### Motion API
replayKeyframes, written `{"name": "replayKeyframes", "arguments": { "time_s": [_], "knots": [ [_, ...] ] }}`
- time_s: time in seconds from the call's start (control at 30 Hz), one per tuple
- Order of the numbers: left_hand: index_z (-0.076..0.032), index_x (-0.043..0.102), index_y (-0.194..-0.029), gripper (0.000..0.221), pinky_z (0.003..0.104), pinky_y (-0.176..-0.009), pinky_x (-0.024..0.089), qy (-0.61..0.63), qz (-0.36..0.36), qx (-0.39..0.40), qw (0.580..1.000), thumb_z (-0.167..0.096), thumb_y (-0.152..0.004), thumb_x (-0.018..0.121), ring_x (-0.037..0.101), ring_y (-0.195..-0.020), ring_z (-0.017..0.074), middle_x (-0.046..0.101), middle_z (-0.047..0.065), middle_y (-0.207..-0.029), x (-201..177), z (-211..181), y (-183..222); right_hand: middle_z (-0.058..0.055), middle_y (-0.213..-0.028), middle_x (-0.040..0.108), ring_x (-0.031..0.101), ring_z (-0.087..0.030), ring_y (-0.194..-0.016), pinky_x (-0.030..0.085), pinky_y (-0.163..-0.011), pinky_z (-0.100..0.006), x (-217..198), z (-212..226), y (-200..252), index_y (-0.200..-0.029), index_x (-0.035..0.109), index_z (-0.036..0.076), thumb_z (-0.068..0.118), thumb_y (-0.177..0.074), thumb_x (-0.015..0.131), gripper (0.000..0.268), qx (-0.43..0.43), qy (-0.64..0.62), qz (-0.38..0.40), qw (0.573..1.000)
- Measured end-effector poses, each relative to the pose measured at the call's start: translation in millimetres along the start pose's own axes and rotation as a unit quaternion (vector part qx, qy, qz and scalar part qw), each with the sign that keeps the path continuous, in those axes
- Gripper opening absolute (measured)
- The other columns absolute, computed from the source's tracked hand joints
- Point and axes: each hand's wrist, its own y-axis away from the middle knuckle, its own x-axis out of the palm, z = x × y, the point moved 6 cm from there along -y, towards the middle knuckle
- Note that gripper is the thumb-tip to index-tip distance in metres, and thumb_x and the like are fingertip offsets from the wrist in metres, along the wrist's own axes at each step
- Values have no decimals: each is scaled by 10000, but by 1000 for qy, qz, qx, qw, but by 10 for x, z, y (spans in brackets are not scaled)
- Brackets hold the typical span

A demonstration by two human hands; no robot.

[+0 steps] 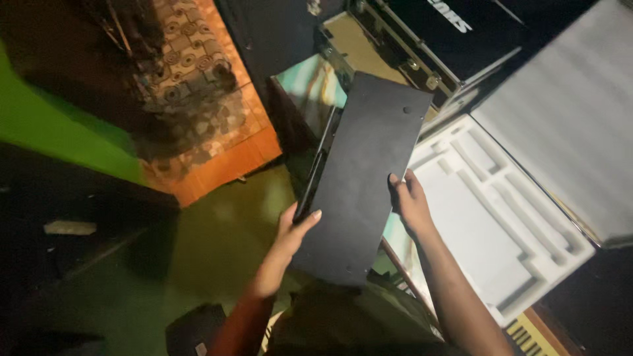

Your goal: The person handles two metal brackets, picks up a small component in a plastic bag, and places a black electronic receiver unit into a foam-lined protective case. They then pick up and handle a handheld microphone near the case.

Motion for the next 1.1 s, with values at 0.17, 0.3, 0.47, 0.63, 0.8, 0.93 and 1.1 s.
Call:
{"name": "replayKeyframes", "arguments": {
  "time_s": [0.17,0.3,0.47,0.63,0.8,0.93,1.1],
  "knots": [
    [-26,649,-954,292,272,-665,403,-59,82,9,995,-283,-924,785,482,-748,95,514,-31,-810,134,-140,-438,-120,-965,710,698,-209,-770,556,-653,-349,-385,-76,-248,-1229,590,-25,460,-936,622,567,110,0,-21,994],
    [-16,682,-1053,299,263,-709,463,-78,132,-12,988,-258,-906,777,556,-792,98,600,-27,-865,400,-329,-774,-138,-1067,722,705,-241,-902,578,-771,-406,-585,20,-171,-1225,609,-55,434,-949,644,563,78,-89,-15,993],
    [-21,694,-1172,363,272,-758,489,-144,199,50,968,-245,-900,781,587,-846,92,652,-23,-927,802,-723,-1186,-113,-1098,706,702,-204,-961,588,-850,-414,-795,23,-67,-1232,607,-1,414,-960,647,498,25,-193,-53,979],
    [0,679,-1214,421,306,-795,532,-204,267,152,930,-276,-919,796,600,-849,149,681,86,-925,1347,-1120,-1577,-123,-1087,692,688,-230,-951,587,-847,-436,-1015,-4,66,-1179,599,19,392,-977,663,429,6,-240,-177,955],
    [-42,635,-1325,600,364,-827,550,-322,324,166,874,-368,-851,807,723,-938,253,754,165,-1026,1843,-1290,-2007,-127,-1137,690,701,-232,-993,593,-879,-433,-1106,1,255,-1203,591,21,363,-920,671,451,-25,-295,-290,910],
    [-47,614,-1360,619,375,-901,573,-289,429,217,828,-389,-878,795,750,-1061,255,754,173,-1166,2256,-1417,-2245,-134,-1130,684,701,-221,-980,600,-832,-415,-1024,-89,433,-1146,638,-22,332,-879,655,443,-42,-332,-328,883],
    [-156,668,-1331,605,407,-854,557,-407,509,196,733,-446,-812,786,742,-968,276,767,124,-1071,2727,-1430,-2403,-81,-952,646,552,-172,-704,437,-603,-331,-902,-514,639,-1006,660,-7,318,-909,666,339,-32,-374,-384,844]
  ]
}}
